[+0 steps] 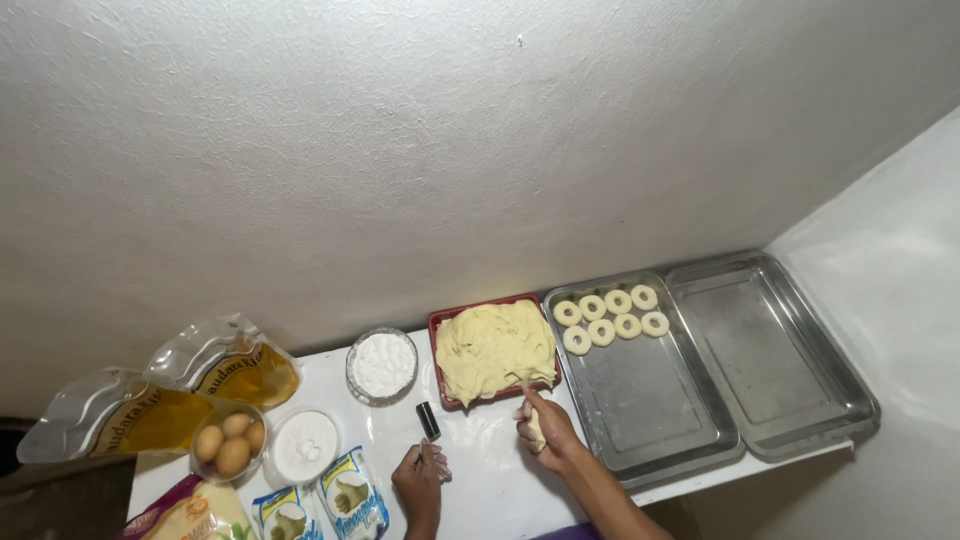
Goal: Manually shaping and cutting donut dough on a preparation table.
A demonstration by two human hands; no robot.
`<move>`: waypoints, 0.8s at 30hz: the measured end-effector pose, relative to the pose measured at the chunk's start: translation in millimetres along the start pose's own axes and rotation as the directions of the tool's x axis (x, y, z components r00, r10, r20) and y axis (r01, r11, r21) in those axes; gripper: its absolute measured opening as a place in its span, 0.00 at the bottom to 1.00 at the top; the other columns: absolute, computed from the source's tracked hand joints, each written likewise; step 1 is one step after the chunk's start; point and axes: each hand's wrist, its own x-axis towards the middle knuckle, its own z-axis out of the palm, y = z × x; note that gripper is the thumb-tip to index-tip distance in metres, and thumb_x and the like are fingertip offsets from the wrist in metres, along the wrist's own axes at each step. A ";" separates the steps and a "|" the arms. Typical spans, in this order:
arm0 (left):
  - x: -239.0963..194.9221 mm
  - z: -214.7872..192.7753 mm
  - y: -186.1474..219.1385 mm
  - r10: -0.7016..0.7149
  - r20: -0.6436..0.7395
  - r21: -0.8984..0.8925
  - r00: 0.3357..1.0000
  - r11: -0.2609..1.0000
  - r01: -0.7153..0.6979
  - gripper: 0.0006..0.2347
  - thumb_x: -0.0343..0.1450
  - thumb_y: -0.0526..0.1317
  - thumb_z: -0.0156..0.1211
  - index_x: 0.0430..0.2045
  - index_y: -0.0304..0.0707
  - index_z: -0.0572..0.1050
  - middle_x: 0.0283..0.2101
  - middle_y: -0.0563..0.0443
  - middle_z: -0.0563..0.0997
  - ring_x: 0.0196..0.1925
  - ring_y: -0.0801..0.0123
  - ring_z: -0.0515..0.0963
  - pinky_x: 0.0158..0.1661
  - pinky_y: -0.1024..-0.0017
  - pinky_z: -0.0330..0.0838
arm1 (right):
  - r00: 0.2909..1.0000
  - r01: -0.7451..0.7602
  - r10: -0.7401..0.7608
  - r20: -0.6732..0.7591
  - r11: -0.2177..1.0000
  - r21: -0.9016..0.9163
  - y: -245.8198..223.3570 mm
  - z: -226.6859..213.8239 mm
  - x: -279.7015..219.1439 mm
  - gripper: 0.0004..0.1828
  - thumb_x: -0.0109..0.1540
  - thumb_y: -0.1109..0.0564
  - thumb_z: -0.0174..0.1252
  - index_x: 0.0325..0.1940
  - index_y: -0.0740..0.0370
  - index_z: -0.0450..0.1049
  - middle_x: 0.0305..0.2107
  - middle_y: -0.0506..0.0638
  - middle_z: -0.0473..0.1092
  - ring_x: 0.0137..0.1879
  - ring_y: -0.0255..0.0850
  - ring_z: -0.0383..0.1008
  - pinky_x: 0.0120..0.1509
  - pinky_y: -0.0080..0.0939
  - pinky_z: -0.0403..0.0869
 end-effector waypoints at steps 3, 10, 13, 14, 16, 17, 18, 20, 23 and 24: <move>-2.8 -0.7 4.5 0.021 0.009 0.100 1.000 0.995 -0.022 0.14 0.76 0.38 0.54 0.24 0.22 0.78 0.17 0.42 0.79 0.14 0.70 0.75 0.17 0.73 0.70 | 0.985 -0.029 0.011 0.171 0.994 0.103 -5.8 1.3 -10.6 0.31 0.69 0.39 0.51 0.15 0.50 0.54 0.09 0.40 0.51 0.10 0.29 0.45 0.12 0.31 0.45; -8.9 1.3 24.4 0.006 -0.006 0.120 1.000 0.993 -0.005 0.14 0.77 0.37 0.53 0.27 0.20 0.79 0.21 0.40 0.80 0.16 0.68 0.76 0.18 0.71 0.72 | 0.957 -0.115 0.056 0.283 0.974 0.195 -10.1 4.4 -11.2 0.33 0.69 0.39 0.53 0.13 0.48 0.51 0.07 0.39 0.47 0.10 0.30 0.42 0.11 0.32 0.43; -10.4 -0.5 28.5 -0.003 -0.004 0.061 1.000 0.998 0.004 0.08 0.73 0.33 0.54 0.41 0.33 0.79 0.26 0.44 0.83 0.20 0.71 0.80 0.21 0.73 0.77 | 0.987 -0.049 0.035 0.155 0.995 0.089 -8.3 3.8 -7.5 0.30 0.69 0.40 0.53 0.16 0.50 0.54 0.09 0.39 0.48 0.12 0.29 0.44 0.13 0.31 0.45; -9.6 -2.3 24.1 0.206 0.029 0.046 0.978 0.977 -0.207 0.09 0.73 0.29 0.53 0.42 0.31 0.79 0.33 0.45 0.84 0.28 0.73 0.84 0.28 0.75 0.80 | 0.987 -0.030 0.010 0.162 0.992 0.123 -6.6 -0.1 -3.1 0.29 0.69 0.42 0.54 0.16 0.50 0.55 0.10 0.40 0.49 0.12 0.30 0.45 0.14 0.31 0.45; -8.4 -2.8 23.9 0.409 0.061 0.025 0.910 0.911 -0.411 0.10 0.72 0.26 0.52 0.43 0.28 0.80 0.39 0.46 0.85 0.35 0.75 0.87 0.35 0.77 0.83 | 0.985 -0.009 -0.019 0.171 0.987 0.159 -7.1 -3.1 1.4 0.28 0.68 0.44 0.55 0.17 0.50 0.56 0.11 0.41 0.50 0.13 0.30 0.46 0.15 0.31 0.46; -10.2 -2.5 26.2 0.304 0.087 0.079 0.949 0.947 -0.310 0.08 0.71 0.27 0.56 0.39 0.28 0.81 0.34 0.45 0.85 0.30 0.73 0.85 0.30 0.75 0.81 | 0.986 -0.013 -0.017 0.169 0.984 0.180 -6.9 -4.0 0.1 0.28 0.68 0.45 0.56 0.16 0.50 0.55 0.10 0.41 0.50 0.13 0.30 0.46 0.15 0.32 0.47; -12.1 -2.0 28.3 0.193 0.108 0.135 0.975 0.969 -0.207 0.06 0.71 0.28 0.59 0.35 0.28 0.83 0.28 0.44 0.86 0.25 0.71 0.84 0.25 0.73 0.79 | 0.986 -0.018 -0.016 0.167 0.979 0.201 -6.8 -5.1 -1.0 0.28 0.67 0.46 0.57 0.16 0.49 0.54 0.10 0.40 0.49 0.13 0.30 0.46 0.15 0.32 0.47; -20.7 4.9 50.9 0.100 0.175 0.359 0.979 0.920 -0.158 0.06 0.71 0.31 0.60 0.37 0.32 0.83 0.29 0.45 0.86 0.24 0.69 0.83 0.24 0.70 0.78 | 0.987 -0.017 -0.016 0.159 0.979 0.202 -6.2 -6.6 -1.4 0.28 0.68 0.46 0.56 0.16 0.49 0.55 0.10 0.40 0.50 0.13 0.30 0.46 0.15 0.32 0.47; -16.4 12.6 46.5 0.014 0.269 0.743 0.963 0.633 -0.216 0.09 0.76 0.37 0.55 0.32 0.34 0.82 0.28 0.43 0.85 0.24 0.63 0.82 0.29 0.66 0.77 | 0.988 -0.018 -0.014 0.151 0.978 0.207 -7.5 -7.6 -2.8 0.28 0.68 0.47 0.56 0.16 0.50 0.55 0.10 0.40 0.50 0.13 0.31 0.46 0.15 0.32 0.47; -11.7 14.7 38.8 0.018 0.322 0.864 0.947 0.402 -0.302 0.17 0.81 0.41 0.50 0.25 0.32 0.82 0.26 0.41 0.85 0.25 0.59 0.82 0.34 0.66 0.76 | 0.989 -0.021 -0.012 0.150 0.977 0.212 -8.5 -7.5 -3.2 0.28 0.68 0.47 0.56 0.16 0.50 0.55 0.10 0.41 0.50 0.13 0.31 0.46 0.15 0.32 0.47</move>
